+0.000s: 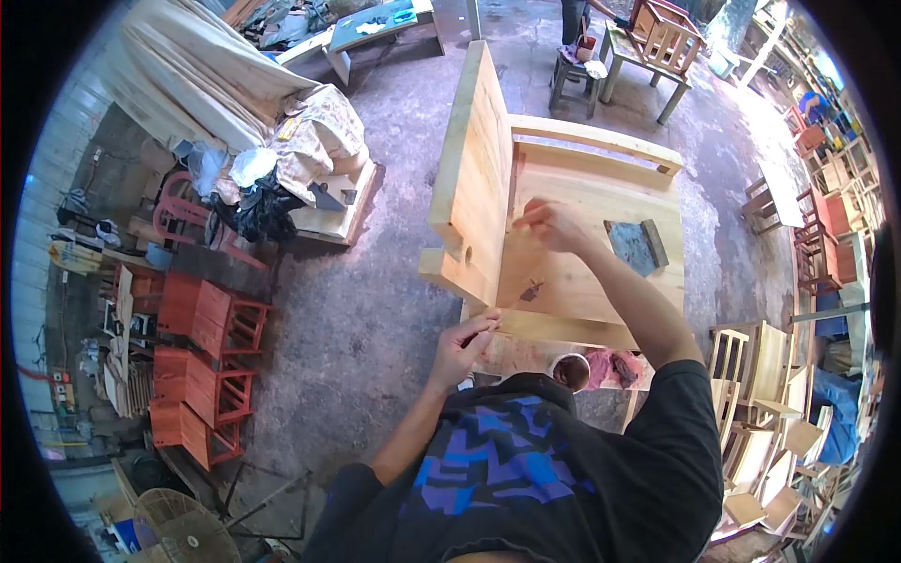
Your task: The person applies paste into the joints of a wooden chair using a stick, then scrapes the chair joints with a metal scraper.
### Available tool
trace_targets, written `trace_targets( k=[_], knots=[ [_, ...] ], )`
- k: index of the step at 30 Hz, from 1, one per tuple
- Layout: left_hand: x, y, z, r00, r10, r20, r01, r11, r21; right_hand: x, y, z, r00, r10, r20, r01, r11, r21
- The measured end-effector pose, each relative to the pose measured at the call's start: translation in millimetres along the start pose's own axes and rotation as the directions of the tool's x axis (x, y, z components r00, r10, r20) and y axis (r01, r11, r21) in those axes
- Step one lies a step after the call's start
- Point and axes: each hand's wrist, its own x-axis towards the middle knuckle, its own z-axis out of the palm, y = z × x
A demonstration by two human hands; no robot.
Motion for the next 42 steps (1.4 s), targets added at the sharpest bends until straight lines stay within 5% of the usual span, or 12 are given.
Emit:
trace_targets(
  k=[4,7,10,13,21,30,34,38,41,42],
  knots=[
    [1.8,-1.3,0.9,0.999,0.043,0.001,-0.043,0.999,0.005,8.8,12.1,-16.5,0.957,0.278,-0.081,-0.276,0.961,0.032],
    [2.7,0.9,-0.1,0.998,0.058,0.012,-0.059,0.997,0.044,26.7,27.7,-7.4,0.968,0.123,-0.219,-0.155,0.978,-0.137],
    [2.8,2.3,0.1,0.999,0.046,0.010,-0.047,0.996,0.076,61.0,49.5,-5.0,0.959,0.128,-0.253,-0.208,0.924,-0.320],
    [1.1,3.8,-0.1,0.999,0.043,0.009,-0.043,0.995,0.086,96.5,64.3,-12.5,0.938,0.240,-0.251,-0.329,0.844,-0.423],
    [-1.0,4.5,5.7,0.997,0.071,-0.017,-0.070,0.995,0.071,118.0,75.8,-15.3,0.975,0.147,-0.166,-0.214,0.818,-0.534],
    [0.1,2.8,1.8,0.997,0.072,0.005,-0.072,0.995,0.067,56.2,31.3,11.0,0.997,-0.041,-0.073,0.008,0.915,-0.403],
    [1.9,-5.1,-2.9,0.995,0.095,0.025,-0.095,0.995,0.036,13.3,-19.2,16.9,0.997,0.056,0.059,-0.026,0.906,-0.423],
    [1.8,-3.5,1.8,0.991,0.131,0.012,-0.131,0.991,0.029,-18.6,1.0,2.6,0.996,-0.012,0.086,0.012,1.000,-0.006],
    [-0.1,1.2,1.9,0.999,0.037,0.010,-0.037,0.998,-0.044,-35.5,-40.5,-52.2,0.988,0.144,-0.055,-0.129,0.967,0.218],
    [0.3,1.8,1.8,0.999,0.036,0.010,-0.036,0.999,-0.019,-43.9,-59.2,-66.0,0.992,0.127,0.017,-0.127,0.953,0.277]
  ],
)
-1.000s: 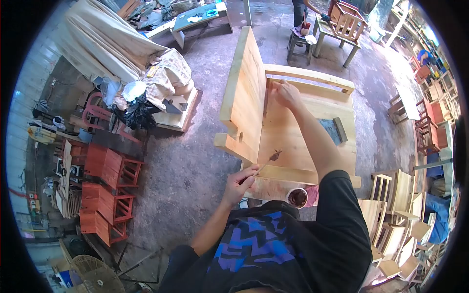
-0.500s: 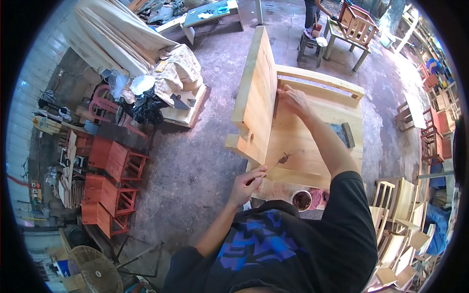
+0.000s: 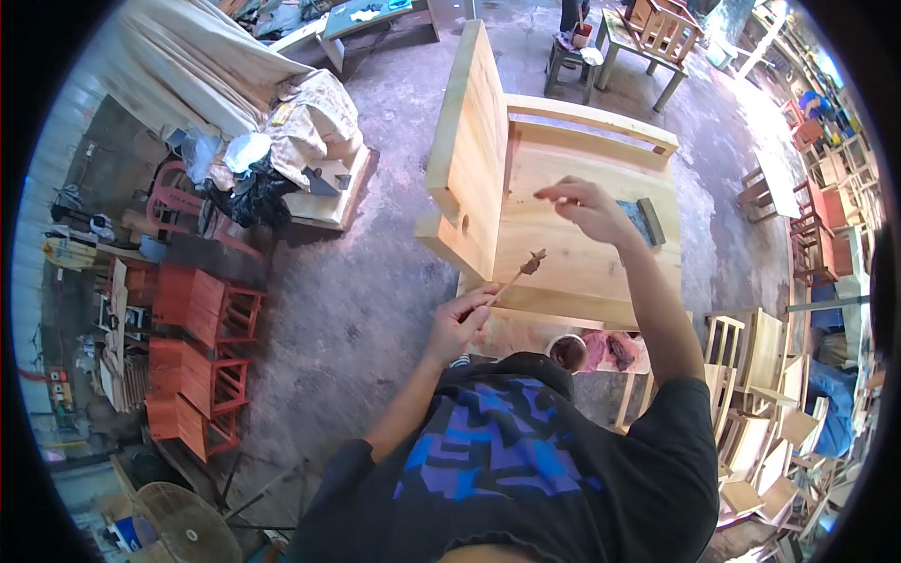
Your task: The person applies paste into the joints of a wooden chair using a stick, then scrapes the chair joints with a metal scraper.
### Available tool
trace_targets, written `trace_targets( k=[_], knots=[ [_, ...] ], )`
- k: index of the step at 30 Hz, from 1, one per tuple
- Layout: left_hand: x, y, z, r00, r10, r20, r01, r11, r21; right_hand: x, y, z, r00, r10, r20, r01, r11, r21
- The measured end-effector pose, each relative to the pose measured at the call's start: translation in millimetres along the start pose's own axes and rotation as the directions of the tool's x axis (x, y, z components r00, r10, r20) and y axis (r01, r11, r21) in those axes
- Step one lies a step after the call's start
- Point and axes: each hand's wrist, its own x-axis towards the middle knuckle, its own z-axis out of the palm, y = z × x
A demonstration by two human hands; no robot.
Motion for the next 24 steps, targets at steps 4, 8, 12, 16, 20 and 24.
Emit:
trace_targets(
  k=[4,8,12,16,20,24],
  knots=[
    [1.8,-1.8,-2.5,1.000,0.001,-0.001,-0.001,0.999,0.034,-47.2,-76.8,1.3,0.990,-0.010,0.140,0.017,0.999,-0.047],
    [0.1,1.9,-2.5,1.000,-0.005,0.011,0.004,0.999,0.043,-50.7,-78.3,6.0,0.990,-0.008,0.143,0.032,0.986,-0.162],
    [0.6,0.4,-2.9,1.000,0.020,0.012,-0.021,0.996,0.084,-48.3,-61.9,5.8,0.990,0.015,0.141,0.000,0.994,-0.105],
    [0.7,0.9,-1.5,0.999,0.038,0.012,-0.039,0.996,0.079,-49.4,-58.7,8.5,0.977,0.139,0.161,-0.122,0.986,-0.109],
    [-0.1,-1.8,0.0,0.999,0.035,0.003,-0.035,0.998,0.050,-50.9,-56.3,12.2,0.977,0.135,0.163,-0.120,0.988,-0.099],
    [3.0,-7.8,-3.0,0.995,0.101,0.013,-0.102,0.984,0.145,-50.7,-53.5,14.3,0.982,0.118,0.145,-0.106,0.991,-0.085]
  ],
)
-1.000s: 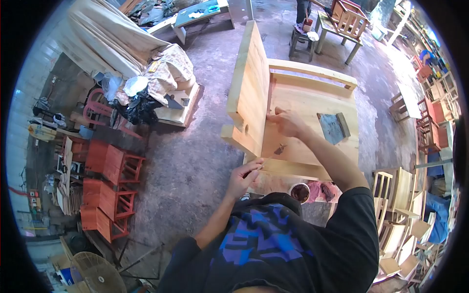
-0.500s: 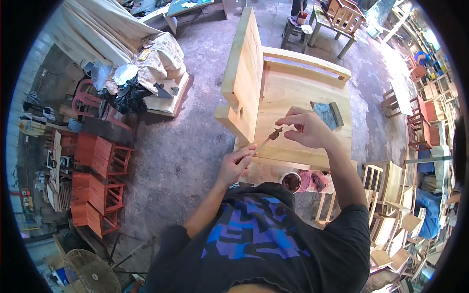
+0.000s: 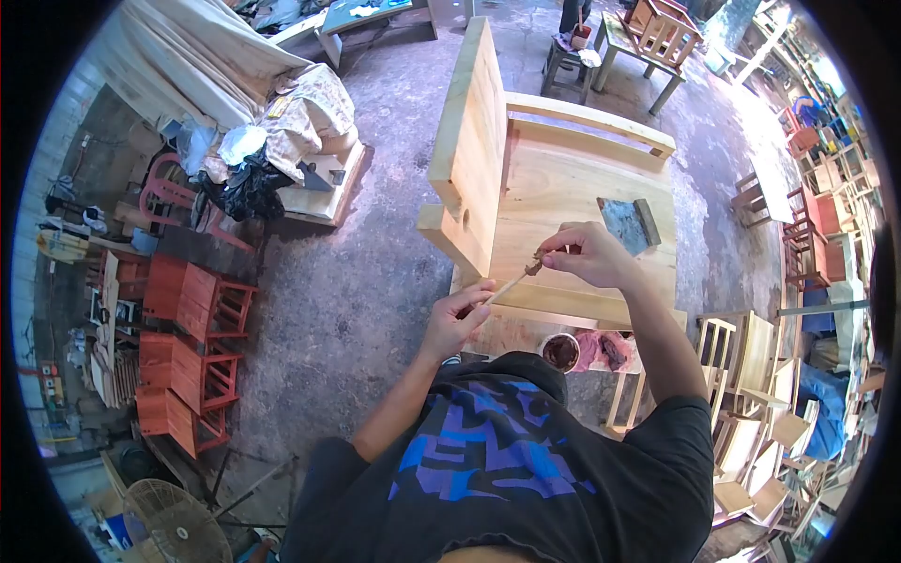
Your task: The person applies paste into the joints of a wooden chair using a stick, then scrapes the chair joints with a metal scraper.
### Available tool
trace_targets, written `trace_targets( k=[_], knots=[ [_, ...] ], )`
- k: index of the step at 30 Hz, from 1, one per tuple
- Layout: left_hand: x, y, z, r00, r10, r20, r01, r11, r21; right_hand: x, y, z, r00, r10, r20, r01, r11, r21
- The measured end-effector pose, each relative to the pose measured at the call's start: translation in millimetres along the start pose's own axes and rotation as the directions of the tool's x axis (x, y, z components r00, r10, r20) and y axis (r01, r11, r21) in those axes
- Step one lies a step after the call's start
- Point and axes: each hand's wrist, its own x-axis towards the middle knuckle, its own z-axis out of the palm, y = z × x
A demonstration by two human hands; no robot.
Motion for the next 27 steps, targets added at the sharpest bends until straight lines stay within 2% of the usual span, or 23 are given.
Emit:
trace_targets(
  k=[3,6,9,12,15,18,21,23,24,27],
  knots=[
    [-1.6,2.4,2.4,1.000,-0.019,-0.020,0.019,1.000,-0.001,-0.6,-4.8,0.3,0.999,0.028,-0.019,-0.029,0.999,-0.026],
    [-1.2,3.8,3.8,1.000,-0.009,-0.025,0.010,1.000,0.015,-0.8,2.4,-0.4,1.000,0.016,-0.006,-0.015,0.996,0.088],
    [-1.3,0.5,3.2,0.999,-0.003,-0.033,0.004,1.000,0.020,3.3,18.0,3.6,1.000,0.019,0.023,-0.027,0.910,0.413],
    [-1.9,1.7,1.4,0.999,-0.033,-0.027,0.033,0.999,0.006,2.0,9.1,-7.7,0.974,0.191,0.123,-0.227,0.855,0.466],
    [-1.5,3.5,1.0,0.999,-0.037,-0.017,0.036,0.999,-0.022,7.9,33.7,-7.2,0.970,0.165,0.180,-0.244,0.622,0.744],
    [-0.8,-3.7,-1.2,1.000,0.008,-0.007,-0.008,0.999,-0.040,20.7,47.8,-5.0,0.971,0.220,0.097,-0.222,0.671,0.707],
    [-2.4,3.6,-0.3,0.999,-0.051,0.015,0.052,0.993,-0.109,54.1,52.9,3.9,0.933,0.348,-0.090,-0.249,0.806,0.537],
    [-1.5,-1.2,-1.3,0.999,-0.045,0.015,0.046,0.991,-0.125,82.8,77.9,15.3,0.965,0.154,-0.211,-0.105,0.969,0.226],
    [-1.4,-2.8,-2.2,0.999,-0.041,0.012,0.042,0.990,-0.132,96.4,86.6,20.6,0.969,0.041,-0.243,-0.029,0.998,0.052],
    [-4.3,0.5,-2.2,0.997,-0.077,0.022,0.079,0.991,-0.104,123.5,89.8,33.9,0.925,-0.055,-0.377,-0.037,0.972,-0.232]
  ],
)
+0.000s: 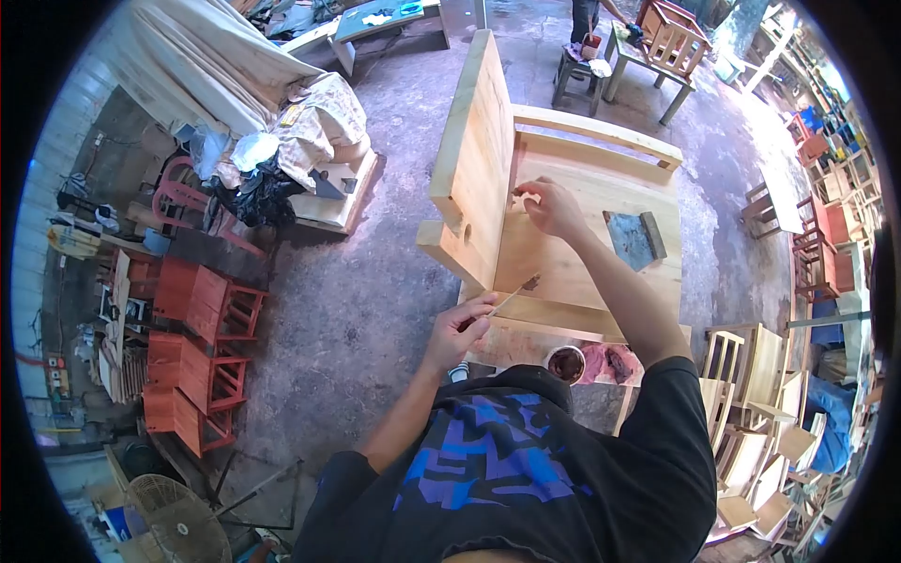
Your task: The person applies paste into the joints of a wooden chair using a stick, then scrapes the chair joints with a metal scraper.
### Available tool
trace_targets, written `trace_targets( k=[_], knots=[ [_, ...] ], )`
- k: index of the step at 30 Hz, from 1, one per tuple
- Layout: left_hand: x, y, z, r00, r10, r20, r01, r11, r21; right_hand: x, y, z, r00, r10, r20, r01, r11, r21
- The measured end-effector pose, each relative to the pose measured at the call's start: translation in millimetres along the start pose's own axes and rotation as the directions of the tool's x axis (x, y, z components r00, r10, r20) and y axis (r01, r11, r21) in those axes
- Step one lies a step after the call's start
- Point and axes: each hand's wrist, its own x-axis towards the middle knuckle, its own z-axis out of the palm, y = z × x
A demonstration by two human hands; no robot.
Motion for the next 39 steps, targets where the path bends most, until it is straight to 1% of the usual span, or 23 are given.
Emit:
trace_targets(
  k=[1,4,7,10,13,16,18,19,21,25,28,34,36,37,39],
  knots=[
    [-0.1,0.2,0.3,1.000,-0.001,-0.005,0.001,1.000,0.006,8.3,3.8,5.8,0.999,0.037,0.021,-0.036,0.998,-0.046],
    [-0.6,2.6,2.0,1.000,-0.007,-0.016,0.008,1.000,0.016,20.9,11.8,16.1,1.000,0.023,-0.014,-0.025,0.992,-0.121],
    [-0.7,5.2,2.4,1.000,-0.014,-0.020,0.015,0.999,0.030,31.8,15.9,18.3,0.998,0.049,0.040,-0.043,0.989,-0.139],
    [-1.2,4.3,1.1,1.000,0.000,-0.018,0.001,0.997,0.073,34.9,15.7,22.4,0.999,0.034,-0.003,-0.034,0.986,-0.165],
    [-0.4,4.2,0.6,1.000,0.026,-0.008,-0.025,0.995,0.097,35.4,13.9,20.5,0.999,0.015,0.045,-0.006,0.982,-0.191],
    [0.2,7.1,0.6,1.000,0.031,-0.008,-0.029,0.993,0.116,34.5,23.2,26.2,0.998,-0.056,0.040,0.062,0.980,-0.190],
    [0.2,8.5,1.3,1.000,0.027,-0.007,-0.026,0.993,0.118,31.6,24.0,26.5,0.992,-0.086,0.088,0.103,0.973,-0.208],
    [0.9,7.4,1.0,0.998,0.057,-0.003,-0.057,0.990,0.130,28.9,21.7,24.9,0.989,-0.099,0.111,0.121,0.969,-0.217],
    [3.4,5.0,0.7,0.993,0.121,0.006,-0.120,0.981,0.153,20.8,15.0,23.5,0.988,-0.119,0.096,0.137,0.968,-0.211],
    [2.1,8.9,2.4,0.998,0.069,-0.005,-0.068,0.991,0.118,4.6,15.5,27.5,0.975,-0.202,0.097,0.216,0.962,-0.166],
    [1.9,9.2,0.9,0.999,0.042,0.007,-0.043,0.993,0.112,-8.1,11.5,26.6,0.959,-0.249,0.135,0.270,0.949,-0.162],
    [3.3,4.3,-1.3,0.999,0.042,0.020,-0.044,0.995,0.084,-32.4,-3.9,29.4,0.951,-0.302,0.067,0.307,0.948,-0.088],
    [2.4,6.7,-1.2,0.999,0.035,0.020,-0.037,0.996,0.086,-39.1,-3.5,34.1,0.948,-0.310,0.073,0.316,0.943,-0.100],
    [2.6,4.5,-1.7,0.998,0.061,0.017,-0.063,0.994,0.091,-42.6,-2.8,37.1,0.946,-0.314,0.076,0.321,0.941,-0.107],
    [4.4,-1.5,-2.2,0.993,0.113,0.016,-0.115,0.989,0.098,-51.8,-4.2,44.9,0.955,-0.249,0.162,0.275,0.947,-0.164]
  ],
)
